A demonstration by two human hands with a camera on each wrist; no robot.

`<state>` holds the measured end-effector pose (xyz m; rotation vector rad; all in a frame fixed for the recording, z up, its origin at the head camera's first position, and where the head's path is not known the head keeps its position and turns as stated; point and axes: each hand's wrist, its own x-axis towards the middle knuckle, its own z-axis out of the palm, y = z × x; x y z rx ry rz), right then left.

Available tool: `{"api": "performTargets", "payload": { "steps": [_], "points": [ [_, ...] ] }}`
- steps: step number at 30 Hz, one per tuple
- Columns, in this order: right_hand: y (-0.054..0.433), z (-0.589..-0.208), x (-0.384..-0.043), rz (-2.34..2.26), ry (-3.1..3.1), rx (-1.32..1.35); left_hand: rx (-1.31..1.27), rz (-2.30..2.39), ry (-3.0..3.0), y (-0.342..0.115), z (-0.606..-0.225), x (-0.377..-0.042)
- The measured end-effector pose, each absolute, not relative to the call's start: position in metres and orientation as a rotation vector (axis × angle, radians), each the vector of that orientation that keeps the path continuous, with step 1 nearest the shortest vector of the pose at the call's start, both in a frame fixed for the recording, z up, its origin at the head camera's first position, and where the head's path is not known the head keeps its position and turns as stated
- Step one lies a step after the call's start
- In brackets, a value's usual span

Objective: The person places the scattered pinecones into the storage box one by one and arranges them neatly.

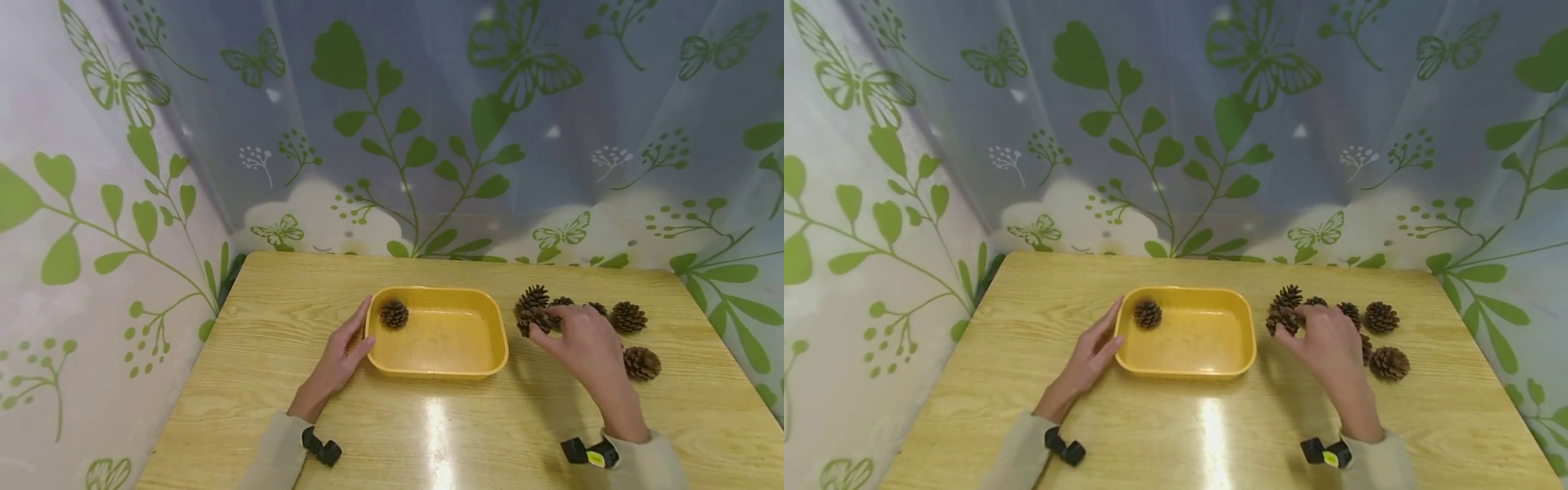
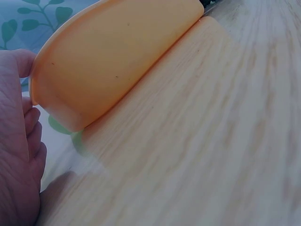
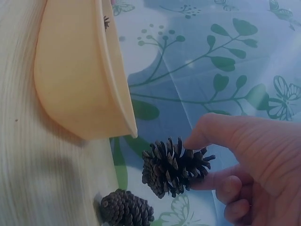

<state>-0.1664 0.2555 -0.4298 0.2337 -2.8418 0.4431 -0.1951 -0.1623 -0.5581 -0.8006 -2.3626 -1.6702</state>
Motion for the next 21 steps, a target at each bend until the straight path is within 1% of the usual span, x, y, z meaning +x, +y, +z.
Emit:
{"api": "performTargets", "payload": {
  "steps": [6, 21],
  "points": [
    [0.246, -0.425, -0.169, 0.476, -2.846, 0.255, -0.811, -1.669, -2.353, -0.163, -0.558, -0.195],
    [0.226, -0.425, -0.173, 0.459, -2.81, 0.323, -0.809, -1.664, -2.362, -0.163, -0.558, -0.194]
  ]
}}
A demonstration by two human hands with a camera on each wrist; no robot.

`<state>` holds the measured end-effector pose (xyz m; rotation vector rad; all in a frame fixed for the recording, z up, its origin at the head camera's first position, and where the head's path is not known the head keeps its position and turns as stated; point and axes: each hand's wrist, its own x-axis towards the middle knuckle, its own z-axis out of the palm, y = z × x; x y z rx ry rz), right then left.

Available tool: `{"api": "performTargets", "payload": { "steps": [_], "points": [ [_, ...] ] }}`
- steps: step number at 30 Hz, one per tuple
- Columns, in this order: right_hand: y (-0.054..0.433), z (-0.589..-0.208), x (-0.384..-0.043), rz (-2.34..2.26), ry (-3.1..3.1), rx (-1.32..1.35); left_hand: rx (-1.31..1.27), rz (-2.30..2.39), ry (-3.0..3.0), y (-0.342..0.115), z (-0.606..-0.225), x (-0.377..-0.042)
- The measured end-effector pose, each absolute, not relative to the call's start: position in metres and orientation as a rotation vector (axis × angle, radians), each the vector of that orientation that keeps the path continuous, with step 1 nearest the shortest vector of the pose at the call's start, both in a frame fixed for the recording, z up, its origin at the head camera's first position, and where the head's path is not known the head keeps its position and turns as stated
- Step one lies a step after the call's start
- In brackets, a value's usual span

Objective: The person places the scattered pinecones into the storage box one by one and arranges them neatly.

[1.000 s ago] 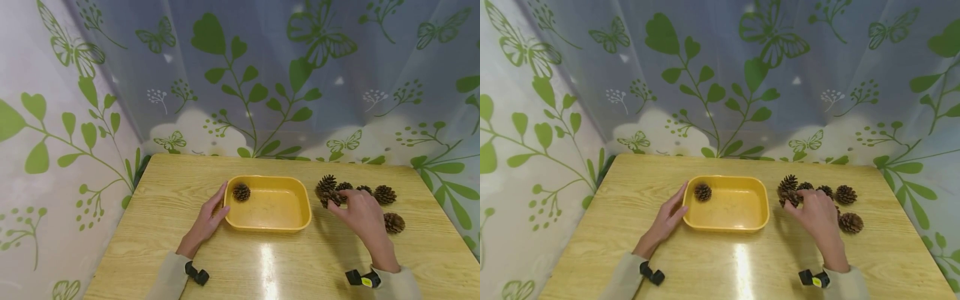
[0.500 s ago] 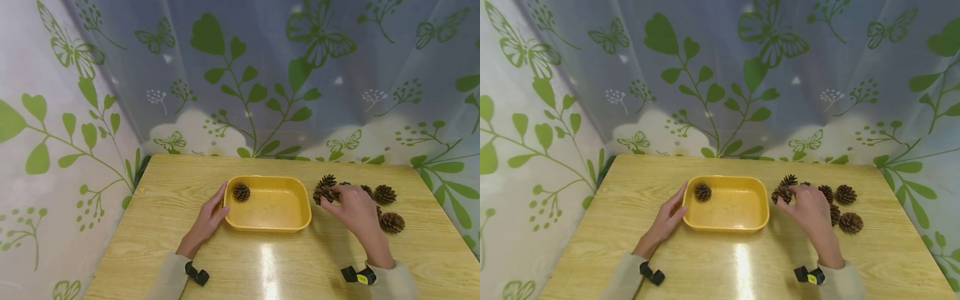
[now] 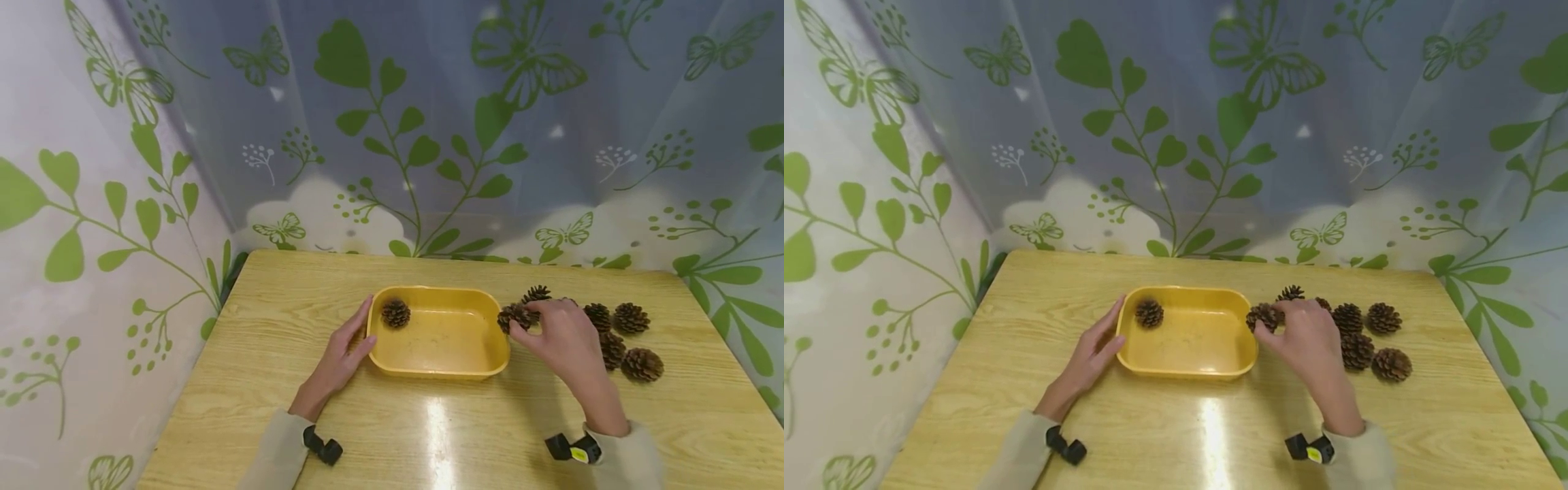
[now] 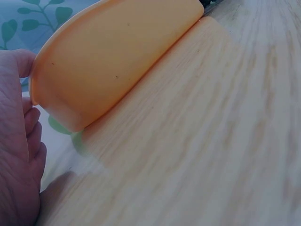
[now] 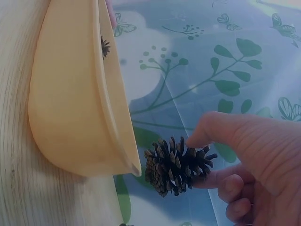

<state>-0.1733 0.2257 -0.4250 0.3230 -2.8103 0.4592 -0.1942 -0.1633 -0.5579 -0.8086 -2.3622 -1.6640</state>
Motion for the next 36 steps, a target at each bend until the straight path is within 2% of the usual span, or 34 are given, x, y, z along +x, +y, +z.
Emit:
{"api": "performTargets", "payload": {
  "steps": [36],
  "points": [
    [0.179, -0.448, -0.201, 0.496, -2.716, 0.595, -0.795, -1.685, -2.368, -0.163, -0.557, -0.195]
  ]
}}
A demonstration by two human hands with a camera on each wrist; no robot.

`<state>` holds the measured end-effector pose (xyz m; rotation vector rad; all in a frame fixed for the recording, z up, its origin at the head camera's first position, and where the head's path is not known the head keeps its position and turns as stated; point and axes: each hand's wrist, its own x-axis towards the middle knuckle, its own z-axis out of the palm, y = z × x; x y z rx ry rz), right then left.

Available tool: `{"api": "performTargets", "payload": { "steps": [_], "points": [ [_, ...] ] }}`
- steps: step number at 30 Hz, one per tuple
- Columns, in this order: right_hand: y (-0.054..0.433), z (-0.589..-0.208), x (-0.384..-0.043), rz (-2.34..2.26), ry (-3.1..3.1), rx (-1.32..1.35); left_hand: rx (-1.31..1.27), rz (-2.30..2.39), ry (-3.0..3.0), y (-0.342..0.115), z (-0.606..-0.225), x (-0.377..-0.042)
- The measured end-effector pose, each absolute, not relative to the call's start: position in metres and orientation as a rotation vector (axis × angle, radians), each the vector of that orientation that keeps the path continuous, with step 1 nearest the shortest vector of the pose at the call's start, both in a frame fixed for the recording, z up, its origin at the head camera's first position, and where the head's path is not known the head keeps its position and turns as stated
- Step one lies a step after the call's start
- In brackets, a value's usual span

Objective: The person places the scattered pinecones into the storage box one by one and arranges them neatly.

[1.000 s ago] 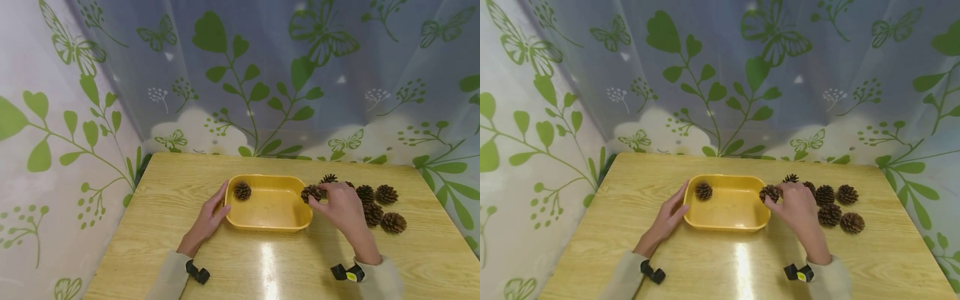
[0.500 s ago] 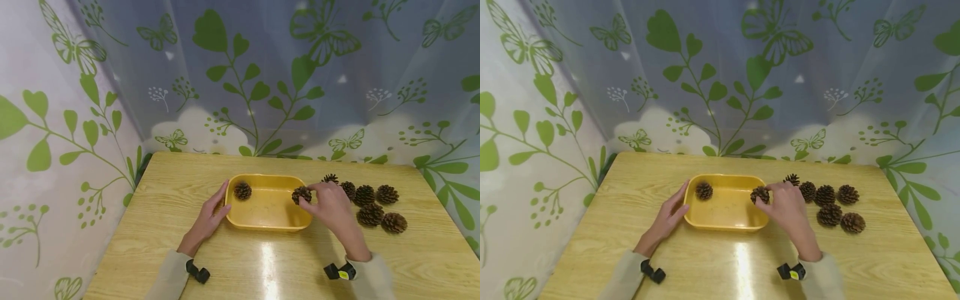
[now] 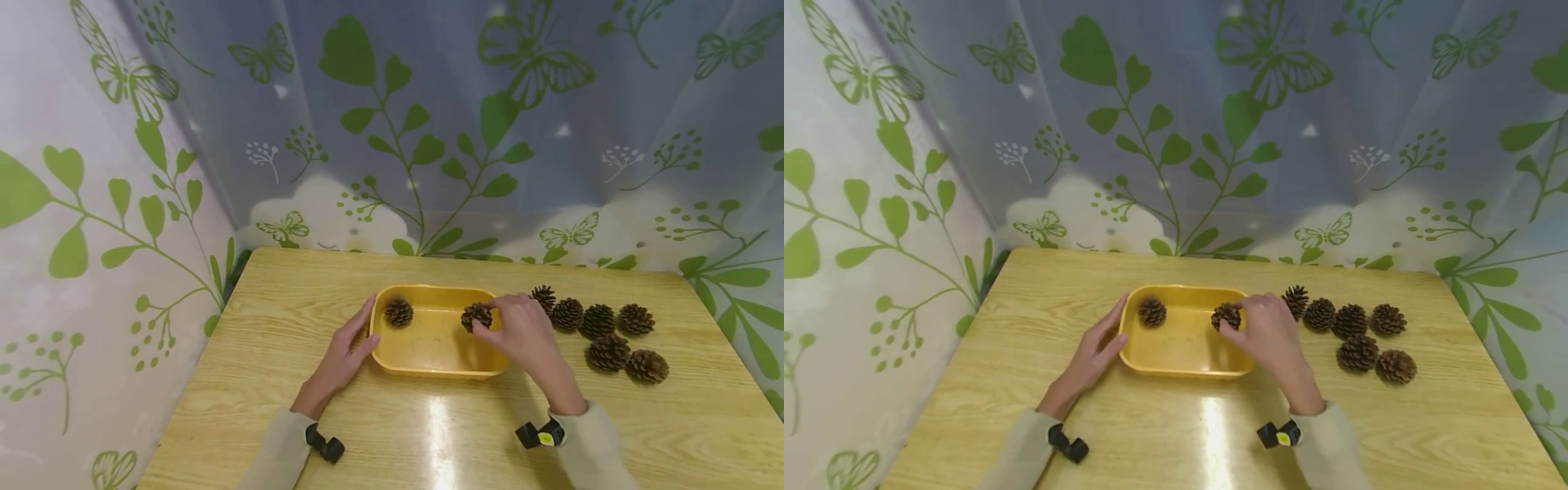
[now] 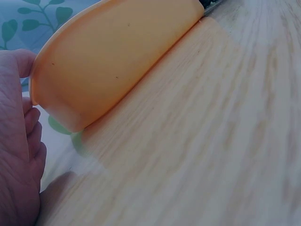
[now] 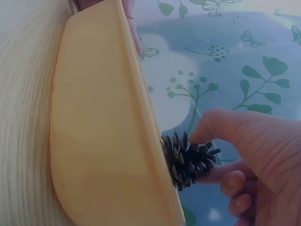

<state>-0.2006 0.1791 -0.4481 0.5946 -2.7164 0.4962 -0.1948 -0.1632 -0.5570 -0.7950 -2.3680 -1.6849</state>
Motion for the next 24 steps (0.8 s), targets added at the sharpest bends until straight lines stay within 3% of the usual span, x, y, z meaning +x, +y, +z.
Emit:
{"api": "performTargets", "payload": {
  "steps": [24],
  "points": [
    [0.148, -0.462, -0.217, 0.505, -2.769, 0.639, -0.788, -1.687, -2.376, -0.164, -0.557, -0.195]
  ]
}}
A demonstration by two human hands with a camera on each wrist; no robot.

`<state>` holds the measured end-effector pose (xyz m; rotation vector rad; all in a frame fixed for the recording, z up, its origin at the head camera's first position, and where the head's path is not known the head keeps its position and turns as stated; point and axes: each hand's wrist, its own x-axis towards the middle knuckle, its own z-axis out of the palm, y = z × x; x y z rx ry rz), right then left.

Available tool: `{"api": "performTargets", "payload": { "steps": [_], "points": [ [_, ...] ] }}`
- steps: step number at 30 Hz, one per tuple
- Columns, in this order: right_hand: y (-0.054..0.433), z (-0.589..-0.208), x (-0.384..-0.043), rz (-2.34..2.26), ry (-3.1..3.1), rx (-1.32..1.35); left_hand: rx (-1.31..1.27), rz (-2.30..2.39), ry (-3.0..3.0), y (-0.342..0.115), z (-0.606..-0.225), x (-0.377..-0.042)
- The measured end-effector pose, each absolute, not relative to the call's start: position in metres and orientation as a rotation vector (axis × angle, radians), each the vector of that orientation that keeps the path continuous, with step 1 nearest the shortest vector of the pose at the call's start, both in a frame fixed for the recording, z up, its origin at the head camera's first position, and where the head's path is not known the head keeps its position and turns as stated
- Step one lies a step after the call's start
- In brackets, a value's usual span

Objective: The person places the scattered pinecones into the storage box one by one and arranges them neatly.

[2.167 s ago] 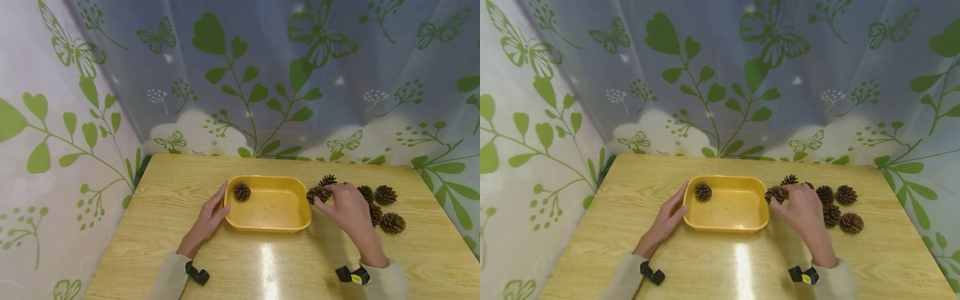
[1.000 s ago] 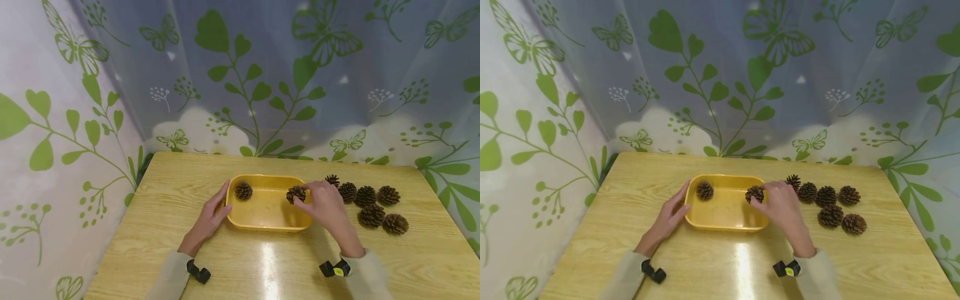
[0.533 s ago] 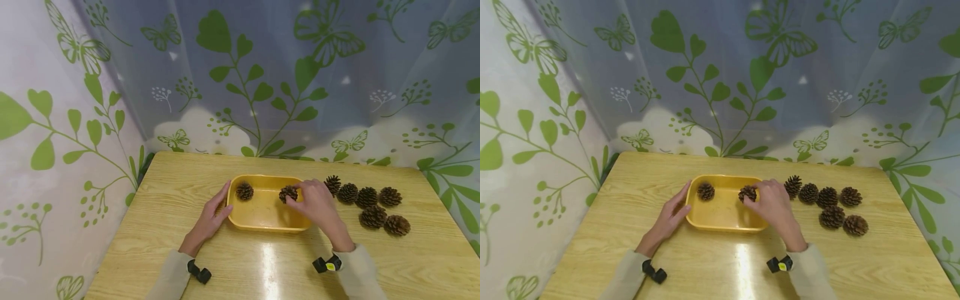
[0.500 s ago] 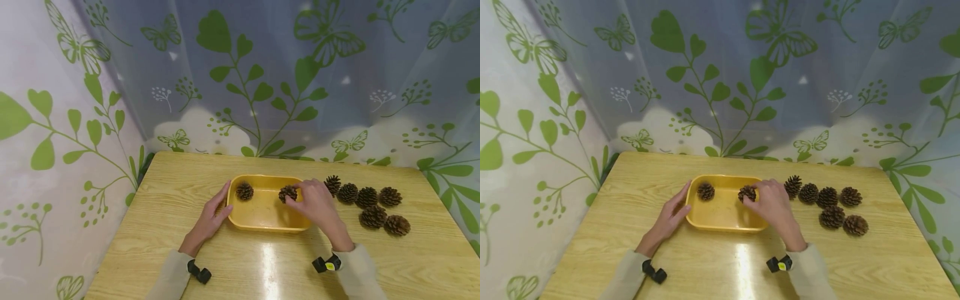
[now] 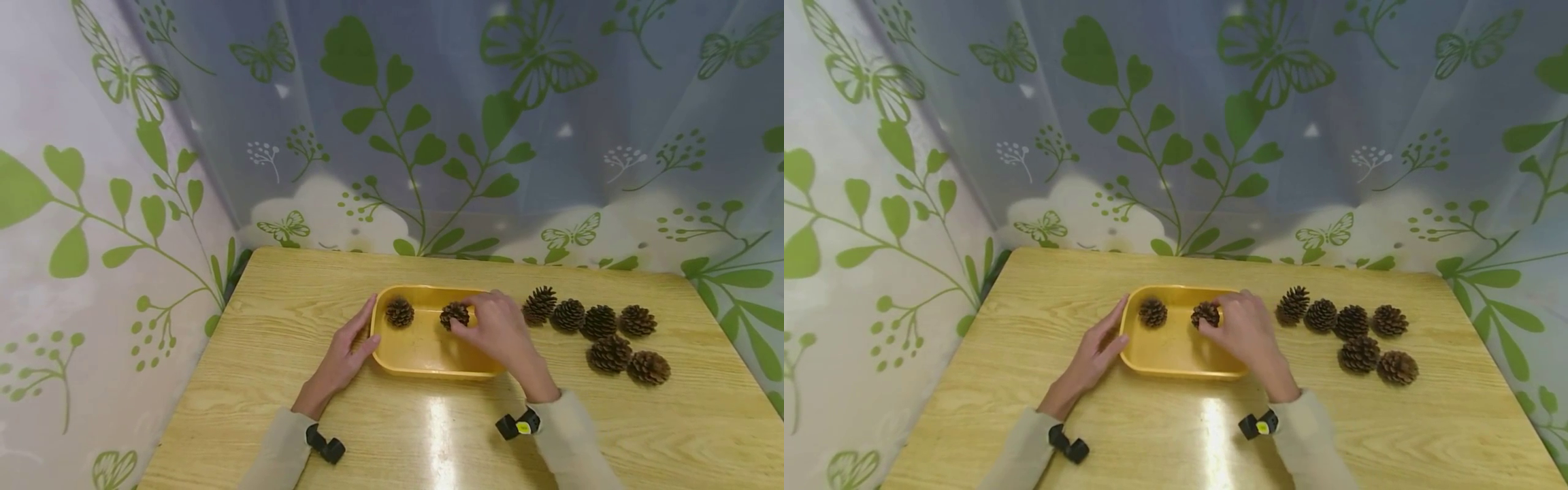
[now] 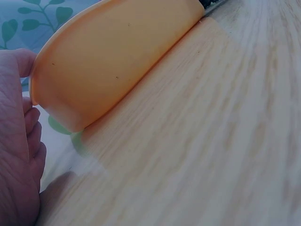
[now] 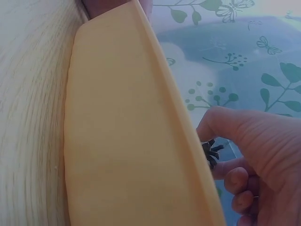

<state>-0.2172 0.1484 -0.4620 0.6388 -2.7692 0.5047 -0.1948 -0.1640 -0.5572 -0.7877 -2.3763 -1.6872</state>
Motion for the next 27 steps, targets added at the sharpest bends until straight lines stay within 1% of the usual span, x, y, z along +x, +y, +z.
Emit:
{"api": "performTargets", "payload": {
  "steps": [27],
  "points": [
    [0.118, -0.474, -0.23, 0.509, -2.769, 0.686, -0.801, -1.675, -2.358, -0.164, -0.558, -0.194]
  ]
}}
